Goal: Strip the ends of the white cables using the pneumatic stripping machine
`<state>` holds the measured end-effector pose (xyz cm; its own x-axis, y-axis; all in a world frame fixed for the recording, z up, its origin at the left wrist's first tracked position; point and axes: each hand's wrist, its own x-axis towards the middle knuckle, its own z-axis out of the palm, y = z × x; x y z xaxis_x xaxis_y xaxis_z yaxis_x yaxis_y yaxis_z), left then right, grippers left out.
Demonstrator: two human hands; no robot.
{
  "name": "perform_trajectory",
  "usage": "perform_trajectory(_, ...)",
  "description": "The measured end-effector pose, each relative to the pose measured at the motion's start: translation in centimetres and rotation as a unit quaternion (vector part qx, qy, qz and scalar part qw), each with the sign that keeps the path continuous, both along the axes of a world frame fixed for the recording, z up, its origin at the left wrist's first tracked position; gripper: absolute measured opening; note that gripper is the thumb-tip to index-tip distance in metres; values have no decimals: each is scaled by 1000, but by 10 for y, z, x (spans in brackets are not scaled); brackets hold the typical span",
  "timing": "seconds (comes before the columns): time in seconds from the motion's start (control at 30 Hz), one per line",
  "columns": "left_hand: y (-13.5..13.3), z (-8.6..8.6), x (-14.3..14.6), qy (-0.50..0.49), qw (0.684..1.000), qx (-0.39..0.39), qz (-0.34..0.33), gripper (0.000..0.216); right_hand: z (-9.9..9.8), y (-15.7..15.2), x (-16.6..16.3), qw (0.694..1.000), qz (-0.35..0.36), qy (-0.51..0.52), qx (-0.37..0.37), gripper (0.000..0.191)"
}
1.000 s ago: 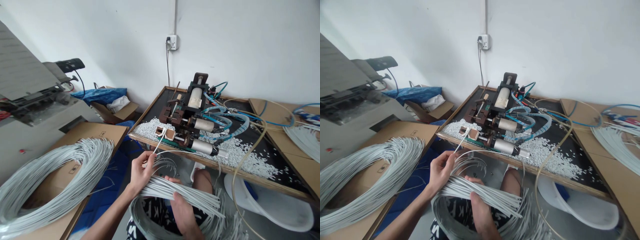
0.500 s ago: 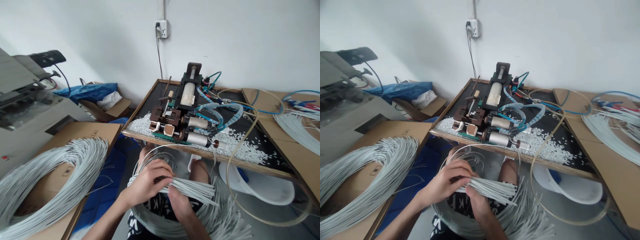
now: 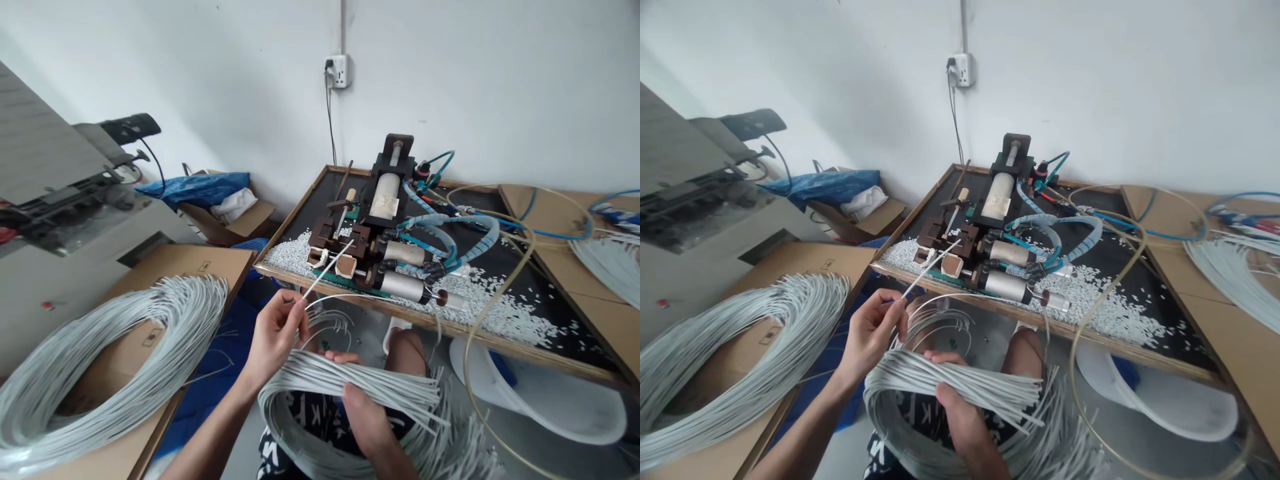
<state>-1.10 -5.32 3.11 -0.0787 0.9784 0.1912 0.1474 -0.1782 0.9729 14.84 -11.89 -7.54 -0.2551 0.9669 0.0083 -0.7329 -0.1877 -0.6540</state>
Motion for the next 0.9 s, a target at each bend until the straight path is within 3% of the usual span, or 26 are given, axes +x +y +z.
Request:
perform_trajectory(0.13,-6,-12,-3,109,991,73,32,12,-3,0,-1,1000,1,6,1,26)
perform_trajectory(0.27,-6,-19,-7,155,984,80,39,9,-2,0,0,1000,-2,3,-1,27)
perform_trajectory(0.6,-3,-33,-15,168,984,34,54,13,4,-1,0,1000,6,5,-30,29)
perform_trajectory(0.9,-7,-30,-9,154,986,24,57,14,0,0,-1,999,-4,-3,-35,25)
